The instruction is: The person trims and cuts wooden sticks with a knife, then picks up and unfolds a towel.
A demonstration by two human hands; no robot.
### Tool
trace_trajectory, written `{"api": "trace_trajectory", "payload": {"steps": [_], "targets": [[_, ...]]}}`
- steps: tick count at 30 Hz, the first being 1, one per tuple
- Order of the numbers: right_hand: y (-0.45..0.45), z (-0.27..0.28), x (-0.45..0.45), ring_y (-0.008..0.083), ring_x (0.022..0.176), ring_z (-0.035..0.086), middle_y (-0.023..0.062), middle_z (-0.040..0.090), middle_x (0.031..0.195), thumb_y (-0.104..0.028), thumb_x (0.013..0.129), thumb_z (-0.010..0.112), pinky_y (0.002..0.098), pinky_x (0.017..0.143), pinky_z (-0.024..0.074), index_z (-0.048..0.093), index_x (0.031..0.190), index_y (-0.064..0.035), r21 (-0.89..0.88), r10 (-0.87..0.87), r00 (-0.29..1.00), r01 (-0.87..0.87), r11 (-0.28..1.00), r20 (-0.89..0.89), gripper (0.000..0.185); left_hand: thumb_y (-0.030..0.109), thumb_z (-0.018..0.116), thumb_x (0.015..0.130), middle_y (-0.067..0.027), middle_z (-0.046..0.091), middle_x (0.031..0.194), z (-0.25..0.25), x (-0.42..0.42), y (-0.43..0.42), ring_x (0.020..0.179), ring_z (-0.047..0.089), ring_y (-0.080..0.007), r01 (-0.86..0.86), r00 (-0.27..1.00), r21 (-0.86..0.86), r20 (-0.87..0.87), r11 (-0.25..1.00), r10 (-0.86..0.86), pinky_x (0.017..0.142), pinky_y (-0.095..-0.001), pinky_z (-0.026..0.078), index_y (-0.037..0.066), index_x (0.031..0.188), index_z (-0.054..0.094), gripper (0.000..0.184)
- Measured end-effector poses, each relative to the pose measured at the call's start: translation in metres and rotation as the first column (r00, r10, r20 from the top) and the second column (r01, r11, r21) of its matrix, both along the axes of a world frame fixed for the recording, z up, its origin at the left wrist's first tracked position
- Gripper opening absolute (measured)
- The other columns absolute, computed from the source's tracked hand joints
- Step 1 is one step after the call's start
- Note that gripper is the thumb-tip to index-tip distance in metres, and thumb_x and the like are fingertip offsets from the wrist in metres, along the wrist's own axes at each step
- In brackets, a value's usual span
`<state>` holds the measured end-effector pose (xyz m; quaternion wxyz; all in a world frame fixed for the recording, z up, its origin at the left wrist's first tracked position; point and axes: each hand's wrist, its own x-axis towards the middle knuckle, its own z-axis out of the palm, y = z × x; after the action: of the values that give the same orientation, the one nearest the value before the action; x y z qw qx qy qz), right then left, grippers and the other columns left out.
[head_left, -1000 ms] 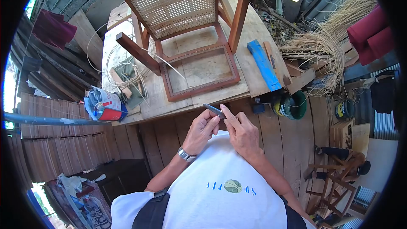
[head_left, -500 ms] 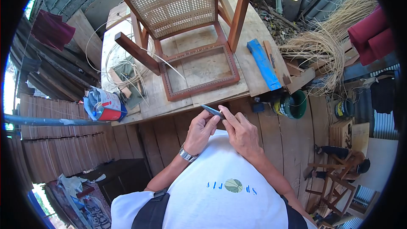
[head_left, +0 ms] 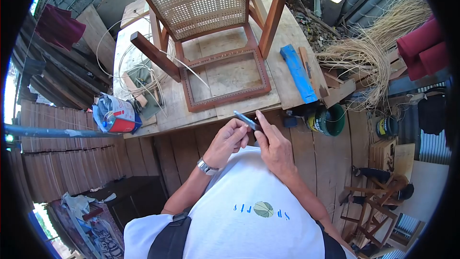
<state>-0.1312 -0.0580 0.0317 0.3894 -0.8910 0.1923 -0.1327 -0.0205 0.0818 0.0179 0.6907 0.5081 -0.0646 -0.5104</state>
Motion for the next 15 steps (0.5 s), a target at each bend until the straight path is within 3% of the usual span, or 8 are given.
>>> {"api": "trace_trajectory", "payload": {"steps": [4,6,9,15], "targets": [[0.003,-0.002,-0.003,0.0314,0.070,0.058,0.0128,0.056,0.083,-0.010,0.095,0.062,0.0436,0.064,0.0478,0.050,0.147,-0.0167,0.012,0.076,0.997,-0.076,0.997,-0.017,0.054,0.022,0.053,0.105,0.0054,0.051,0.078,-0.002,0.001,0.002,0.057,0.031,0.0003,-0.028,0.998,0.058,-0.055,0.998,0.032,0.050,-0.0162,0.025,0.010,0.110,0.055,0.013],[0.002,-0.003,-0.002,0.0290,0.062,0.057,0.0101,0.049,0.076,-0.015,0.094,0.065,0.0432,0.056,0.0471,0.051,0.147,-0.0192,-0.059,0.084,0.996,-0.083,0.995,0.015,0.055,0.021,0.054,0.105,0.0055,0.051,0.079,-0.001,0.000,0.002,0.057,0.031,0.0005,-0.015,0.999,0.026,-0.034,1.000,0.015,0.050,-0.0160,0.025,0.010,0.110,0.054,0.012],[0.001,0.000,-0.003,0.0304,0.068,0.057,0.0121,0.053,0.080,-0.010,0.094,0.064,0.0430,0.062,0.0475,0.052,0.146,-0.0189,-0.009,0.070,0.997,-0.070,0.997,-0.043,0.054,0.021,0.054,0.105,0.0059,0.051,0.080,-0.001,-0.004,0.003,0.058,0.032,0.0006,0.000,1.000,-0.006,-0.030,1.000,0.000,0.050,-0.0158,0.025,0.010,0.110,0.053,0.012],[0.004,-0.001,-0.003,0.0297,0.067,0.057,0.0114,0.053,0.080,-0.011,0.094,0.065,0.0432,0.061,0.0478,0.053,0.145,-0.0192,-0.058,0.083,0.996,-0.085,0.995,-0.036,0.054,0.025,0.053,0.105,0.0063,0.049,0.078,-0.005,-0.008,0.003,0.060,0.034,-0.0003,-0.012,0.999,0.039,0.046,0.999,0.010,0.051,-0.0163,0.028,0.010,0.109,0.054,0.016]]}}
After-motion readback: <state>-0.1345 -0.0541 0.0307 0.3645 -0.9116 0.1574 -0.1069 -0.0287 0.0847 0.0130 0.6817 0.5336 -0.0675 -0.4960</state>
